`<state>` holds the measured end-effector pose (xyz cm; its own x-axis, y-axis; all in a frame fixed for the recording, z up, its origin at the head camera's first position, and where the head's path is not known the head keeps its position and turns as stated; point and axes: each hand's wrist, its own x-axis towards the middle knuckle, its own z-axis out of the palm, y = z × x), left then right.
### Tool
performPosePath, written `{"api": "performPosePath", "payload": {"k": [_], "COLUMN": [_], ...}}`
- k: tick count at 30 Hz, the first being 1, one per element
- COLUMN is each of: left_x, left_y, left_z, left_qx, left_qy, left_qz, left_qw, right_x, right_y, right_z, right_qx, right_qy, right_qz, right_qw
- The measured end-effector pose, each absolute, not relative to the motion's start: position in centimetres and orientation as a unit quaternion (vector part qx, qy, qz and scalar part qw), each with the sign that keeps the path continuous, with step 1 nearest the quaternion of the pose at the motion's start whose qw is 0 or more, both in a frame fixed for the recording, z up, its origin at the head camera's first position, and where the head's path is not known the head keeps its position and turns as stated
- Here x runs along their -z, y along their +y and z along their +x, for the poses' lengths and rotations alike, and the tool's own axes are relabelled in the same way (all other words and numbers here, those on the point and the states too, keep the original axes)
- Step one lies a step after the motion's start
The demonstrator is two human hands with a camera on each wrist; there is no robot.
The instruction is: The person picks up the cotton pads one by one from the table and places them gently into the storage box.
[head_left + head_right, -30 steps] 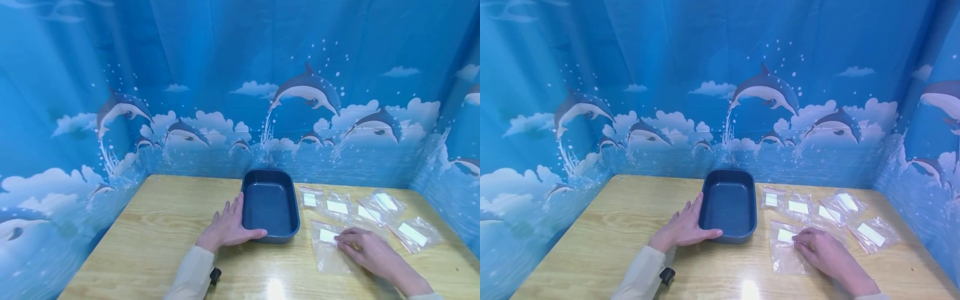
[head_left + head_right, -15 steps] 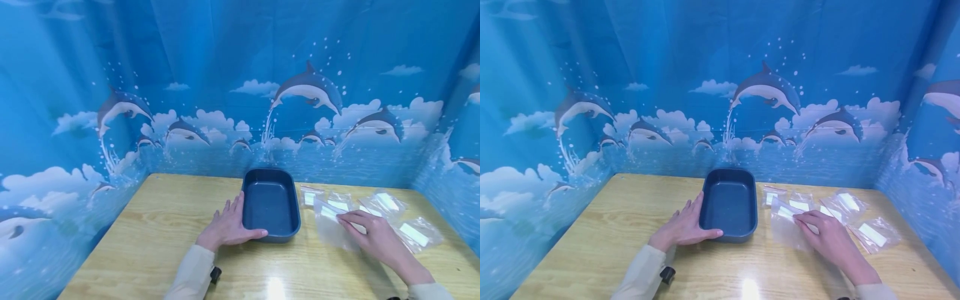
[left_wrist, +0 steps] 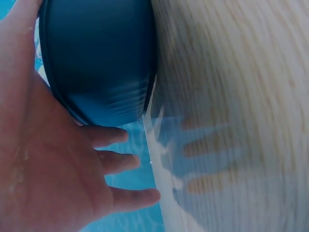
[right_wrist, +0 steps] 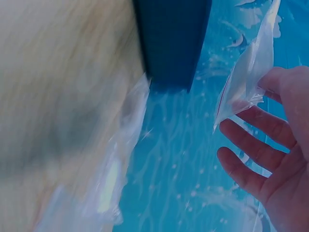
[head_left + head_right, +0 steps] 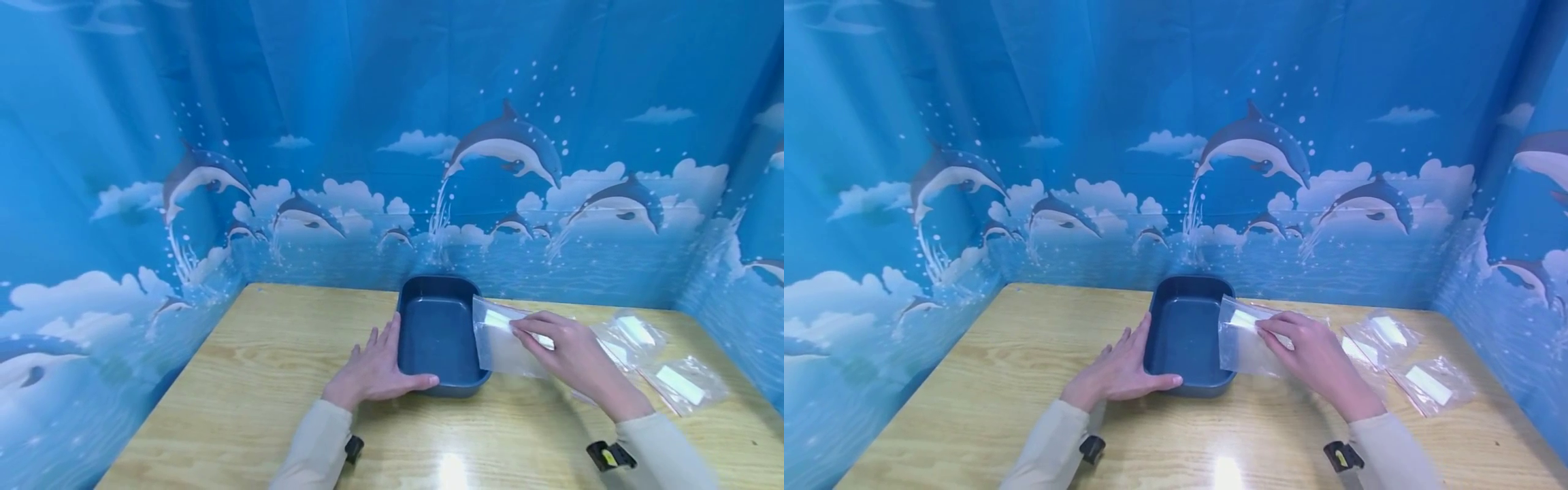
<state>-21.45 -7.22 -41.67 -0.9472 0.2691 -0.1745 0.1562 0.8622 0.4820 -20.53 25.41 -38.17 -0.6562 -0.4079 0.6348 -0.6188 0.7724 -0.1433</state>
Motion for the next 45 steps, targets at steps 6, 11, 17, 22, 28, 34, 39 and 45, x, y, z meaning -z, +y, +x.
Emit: {"api": "performPosePath", "payload": {"k": [6,11,17,22,28,34,39,45], "left_x": [41.6,41.6,41.6,41.7,41.7,41.7,41.7,41.6], "left_y": [-7.2,-7.3,-7.4,-7.4,-7.4,-7.3,-7.4,-7.4], "left_z": [-21.4,-21.5,-21.6,-21.6,-21.5,-21.3,-21.3,-21.3], "left_qx": [-0.242,-0.242,-0.238,-0.239,-0.241,-0.254,-0.255,-0.257], "left_qy": [0.957,0.957,0.959,0.958,0.957,0.953,0.953,0.952], "left_qz": [0.111,0.111,0.11,0.109,0.112,0.12,0.124,0.126], "left_qw": [0.115,0.115,0.112,0.115,0.114,0.109,0.107,0.106], "right_x": [37.9,38.2,38.4,38.5,38.8,38.7,38.4,38.3], "right_y": [23.4,22.0,20.3,19.1,18.5,20.1,22.8,26.6], "right_z": [-21.9,-22.9,-23.6,-24.0,-24.2,-23.4,-22.7,-21.6], "right_qx": [-0.172,-0.172,-0.162,-0.151,-0.14,-0.147,-0.152,-0.149], "right_qy": [-0.882,-0.88,-0.89,-0.898,-0.914,-0.919,-0.916,-0.928], "right_qz": [0.32,0.338,0.338,0.335,0.32,0.302,0.287,0.239], "right_qw": [0.301,0.287,0.259,0.243,0.206,0.208,0.237,0.245]}}
